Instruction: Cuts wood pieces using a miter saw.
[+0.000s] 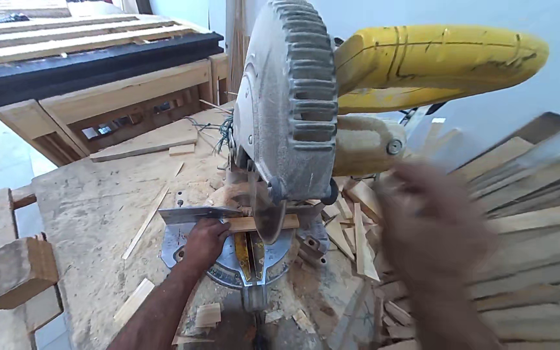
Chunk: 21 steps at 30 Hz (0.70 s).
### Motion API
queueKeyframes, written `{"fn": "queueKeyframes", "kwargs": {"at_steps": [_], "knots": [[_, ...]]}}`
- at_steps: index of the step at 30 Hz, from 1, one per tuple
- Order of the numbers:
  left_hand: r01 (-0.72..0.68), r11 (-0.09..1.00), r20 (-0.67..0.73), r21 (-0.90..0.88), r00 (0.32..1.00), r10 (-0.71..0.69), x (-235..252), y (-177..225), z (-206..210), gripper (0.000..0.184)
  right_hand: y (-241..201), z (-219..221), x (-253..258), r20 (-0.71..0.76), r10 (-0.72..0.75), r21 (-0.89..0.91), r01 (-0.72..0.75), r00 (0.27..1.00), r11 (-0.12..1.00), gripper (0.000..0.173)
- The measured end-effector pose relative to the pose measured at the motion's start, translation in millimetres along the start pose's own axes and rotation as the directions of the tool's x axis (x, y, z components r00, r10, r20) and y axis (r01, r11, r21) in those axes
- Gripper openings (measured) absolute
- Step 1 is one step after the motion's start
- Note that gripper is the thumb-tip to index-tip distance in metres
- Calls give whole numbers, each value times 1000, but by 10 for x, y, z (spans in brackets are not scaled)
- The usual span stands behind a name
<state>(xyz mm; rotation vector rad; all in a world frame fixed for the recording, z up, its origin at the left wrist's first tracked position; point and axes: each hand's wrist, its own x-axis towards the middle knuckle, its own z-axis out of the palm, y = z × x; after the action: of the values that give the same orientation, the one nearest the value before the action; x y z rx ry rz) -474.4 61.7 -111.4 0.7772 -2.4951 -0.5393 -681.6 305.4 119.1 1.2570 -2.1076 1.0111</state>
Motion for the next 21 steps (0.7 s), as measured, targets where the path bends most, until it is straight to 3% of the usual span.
{"fn": "queueKeyframes", "kwargs": {"at_steps": [2,4,6,7,9,11,13,14,18,21], "knots": [[-12,1000,-8,-25,1000,12,5,33,22,16,-161,-556,597,-12,-99,-92,98,995,991,63],[4,999,-8,-52,1000,-5,20,51,21,15,-439,-707,1174,167,-139,-226,175,976,958,85],[39,996,9,-74,999,-39,18,45,8,16,-784,-619,1563,409,-177,-320,322,895,891,69],[47,996,14,-82,999,-46,18,40,-1,16,-912,-587,1688,525,-139,-349,361,840,865,56],[44,995,22,-93,999,-42,7,20,-12,17,-1052,-577,1799,699,-65,-339,410,712,847,48],[12,995,39,-101,999,-8,-5,-27,-7,18,-1087,-583,1694,818,-21,-291,445,575,847,47],[-29,993,42,-114,999,34,2,-68,9,19,-1112,-583,1384,860,49,-293,413,508,862,37],[-41,992,32,-122,998,46,1,-77,19,19,-1107,-580,1171,848,53,-310,412,527,857,30],[-54,991,1,-122,999,54,14,-96,65,17,-993,-494,403,691,-44,-402,434,722,807,24],[-50,994,-19,-102,999,48,24,-117,125,17,-894,-433,164,608,-187,-378,489,771,786,23]]}}
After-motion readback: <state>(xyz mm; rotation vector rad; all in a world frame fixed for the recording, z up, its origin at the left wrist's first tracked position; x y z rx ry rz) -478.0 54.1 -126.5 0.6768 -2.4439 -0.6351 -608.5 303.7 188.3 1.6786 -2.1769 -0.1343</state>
